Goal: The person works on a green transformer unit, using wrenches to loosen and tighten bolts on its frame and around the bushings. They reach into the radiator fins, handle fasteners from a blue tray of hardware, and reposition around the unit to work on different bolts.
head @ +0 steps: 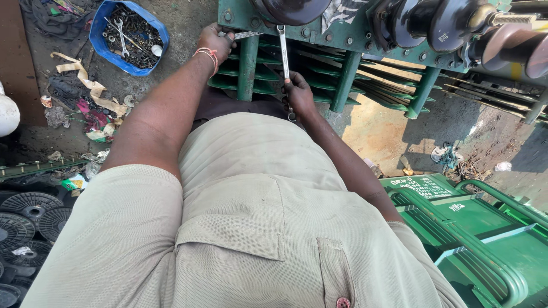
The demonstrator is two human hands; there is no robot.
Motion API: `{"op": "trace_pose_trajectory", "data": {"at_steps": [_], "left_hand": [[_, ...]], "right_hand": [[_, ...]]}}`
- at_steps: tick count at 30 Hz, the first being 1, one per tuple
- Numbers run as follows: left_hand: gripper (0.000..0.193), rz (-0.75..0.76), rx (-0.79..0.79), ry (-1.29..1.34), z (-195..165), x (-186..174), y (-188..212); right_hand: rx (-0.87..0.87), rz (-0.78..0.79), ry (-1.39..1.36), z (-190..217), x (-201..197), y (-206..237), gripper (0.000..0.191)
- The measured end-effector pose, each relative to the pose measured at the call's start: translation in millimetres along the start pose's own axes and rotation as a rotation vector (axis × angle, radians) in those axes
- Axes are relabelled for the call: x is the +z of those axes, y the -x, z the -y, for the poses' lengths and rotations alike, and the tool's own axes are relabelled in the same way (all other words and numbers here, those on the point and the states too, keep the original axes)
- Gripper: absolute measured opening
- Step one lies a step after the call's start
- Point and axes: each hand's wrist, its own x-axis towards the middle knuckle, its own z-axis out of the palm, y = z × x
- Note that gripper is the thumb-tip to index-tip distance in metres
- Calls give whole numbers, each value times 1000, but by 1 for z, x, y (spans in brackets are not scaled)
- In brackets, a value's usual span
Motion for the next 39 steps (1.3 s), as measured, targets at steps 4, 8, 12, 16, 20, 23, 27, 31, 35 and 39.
{"op": "trace_pose_trajectory", "data": {"at_steps": [4,8,12,16,20,23,27,31,35,39], "left_hand": [[11,-41,30,0,-5,-2,-1],[16,-40,61,191,-5,2,-5],[30,-31,108,399,6,4,-2],[33,124,128,553,13,-7,9],[36,197,168,539,5,-22,17],[37,204,148,491,-6,-29,18],[48,170,84,607,-20,-39,19],[46,91,92,566,-36,-54,27],[53,112,87,641,-45,-55,40],[52,103,114,622,-51,-51,50]], "right_hand": [[-56,97,-71,-3,4,-2,27],[-23,190,-133,-1,5,1,30],[-25,219,-128,1,8,5,32],[-24,233,-131,1,7,8,37],[-35,220,-108,0,0,7,40],[11,144,-46,-3,0,3,41],[-25,255,-124,-6,10,-7,43],[-7,21,276,15,-1,-22,40],[-409,-137,698,59,-39,-38,39],[-303,-119,744,90,-45,-39,36]]}}
